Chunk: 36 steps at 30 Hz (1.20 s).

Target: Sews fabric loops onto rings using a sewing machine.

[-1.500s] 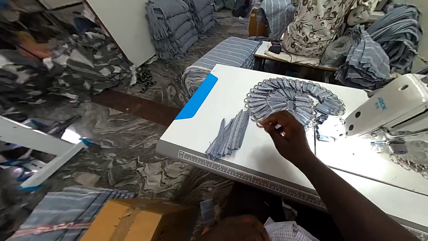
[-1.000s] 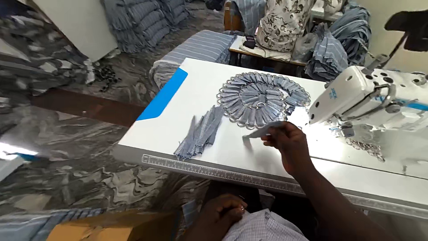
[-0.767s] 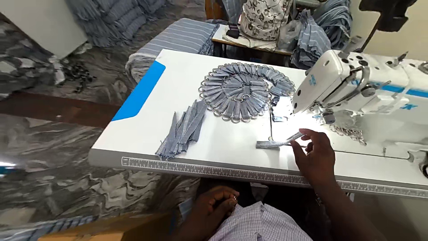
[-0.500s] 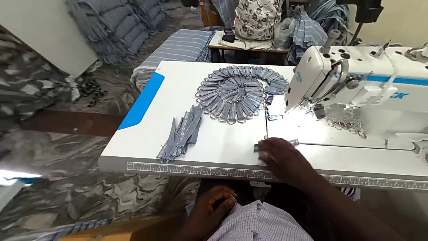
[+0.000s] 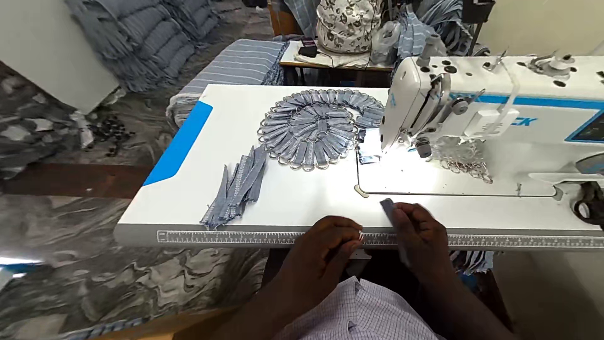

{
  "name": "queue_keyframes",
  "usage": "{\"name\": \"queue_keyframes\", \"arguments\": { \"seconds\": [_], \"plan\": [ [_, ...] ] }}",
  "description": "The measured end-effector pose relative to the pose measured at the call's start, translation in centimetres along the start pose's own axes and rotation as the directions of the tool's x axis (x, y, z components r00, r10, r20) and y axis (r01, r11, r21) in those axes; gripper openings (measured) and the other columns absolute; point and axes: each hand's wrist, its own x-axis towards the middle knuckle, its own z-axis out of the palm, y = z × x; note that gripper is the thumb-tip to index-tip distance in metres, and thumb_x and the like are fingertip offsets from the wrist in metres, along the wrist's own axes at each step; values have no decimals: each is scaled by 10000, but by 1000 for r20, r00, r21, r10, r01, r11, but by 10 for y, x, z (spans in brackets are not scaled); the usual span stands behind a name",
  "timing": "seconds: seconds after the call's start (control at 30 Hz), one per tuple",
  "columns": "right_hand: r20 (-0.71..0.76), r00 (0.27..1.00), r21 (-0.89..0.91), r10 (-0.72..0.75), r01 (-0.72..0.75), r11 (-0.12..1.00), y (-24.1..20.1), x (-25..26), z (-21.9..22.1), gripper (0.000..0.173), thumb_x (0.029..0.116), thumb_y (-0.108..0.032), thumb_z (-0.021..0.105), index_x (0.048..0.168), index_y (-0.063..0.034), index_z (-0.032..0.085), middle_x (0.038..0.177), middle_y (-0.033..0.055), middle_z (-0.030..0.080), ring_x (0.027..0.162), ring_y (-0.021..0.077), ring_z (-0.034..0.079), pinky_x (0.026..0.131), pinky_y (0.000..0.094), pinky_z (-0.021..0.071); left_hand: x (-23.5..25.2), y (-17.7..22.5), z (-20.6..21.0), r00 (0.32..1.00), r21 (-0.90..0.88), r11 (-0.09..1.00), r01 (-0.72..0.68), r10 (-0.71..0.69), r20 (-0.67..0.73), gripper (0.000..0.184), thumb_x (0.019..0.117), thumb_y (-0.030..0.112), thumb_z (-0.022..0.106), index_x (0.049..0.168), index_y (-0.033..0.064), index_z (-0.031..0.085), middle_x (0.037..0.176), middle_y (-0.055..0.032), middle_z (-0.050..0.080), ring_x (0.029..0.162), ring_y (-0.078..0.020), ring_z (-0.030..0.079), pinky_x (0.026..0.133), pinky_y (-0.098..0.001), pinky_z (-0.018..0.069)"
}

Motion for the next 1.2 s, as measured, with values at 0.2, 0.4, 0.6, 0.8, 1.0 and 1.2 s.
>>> {"name": "queue_keyframes", "arguments": {
  "seconds": [0.2, 0.4, 0.6, 0.8, 1.0, 1.2],
  "plan": [
    [154, 981, 395, 122, -174, 902, -38, -21, 19, 227, 964, -159, 690, 1178, -139, 767, 1013, 35, 683, 751, 162, 668, 614, 298, 609, 31, 15, 8, 973, 425, 886, -186, 227, -47, 183, 1010, 204, 648, 1106, 92, 757, 1201, -24, 703, 1049, -68, 683, 882, -223, 591],
    [426, 902, 797, 65, -408, 446, -18, -21, 18, 198, 1000, -194, 661, 1150, -81, 723, 1072, 77, 657, 854, 116, 628, 758, 293, 568, 37, 17, 5, 994, -173, 981, 88, -98, -51, 229, 923, 148, 776, 1148, 125, 741, 1096, 0, 745, 825, -143, 734, 684, -300, 659],
    [263, 964, 637, 36, -202, 744, -27, -38, 20, 188, 997, -183, 689, 1153, -160, 585, 880, 81, 665, 657, 148, 667, 559, 266, 594, 43, 15, -5, 964, -322, 917, 235, -263, -43, 158, 1089, 184, 490, 1181, 89, 578, 1019, -93, 700, 793, -208, 703, 681, -339, 623],
    [424, 874, 726, -238, -171, 667, -16, -40, 7, 375, 1041, -71, 577, 1413, -30, 609, 1300, 189, 678, 1086, 246, 713, 951, 385, 606, 51, 14, -16, 981, -63, 980, 189, -190, -26, 310, 1081, 254, 528, 1373, 151, 512, 824, 0, 733, 604, -132, 687, 505, -264, 587],
    [189, 981, 485, -40, -57, 873, -41, -30, 16, 126, 1013, -210, 665, 1058, -115, 734, 748, 24, 691, 550, 81, 613, 491, 204, 539, 44, 24, -21, 974, -190, 957, 217, -201, 104, 157, 1039, 198, 610, 1055, 79, 711, 844, -41, 732, 660, -150, 696, 571, -272, 607],
    [169, 986, 363, -5, -58, 930, -45, -25, 20, 151, 1001, -249, 673, 1034, -124, 751, 699, -7, 655, 510, 83, 558, 446, 204, 480, 35, 28, -24, 982, -143, 973, 181, -171, 81, 215, 1058, 263, 571, 1071, 106, 716, 872, 3, 734, 723, -117, 704, 608, -266, 611]
  ]
}}
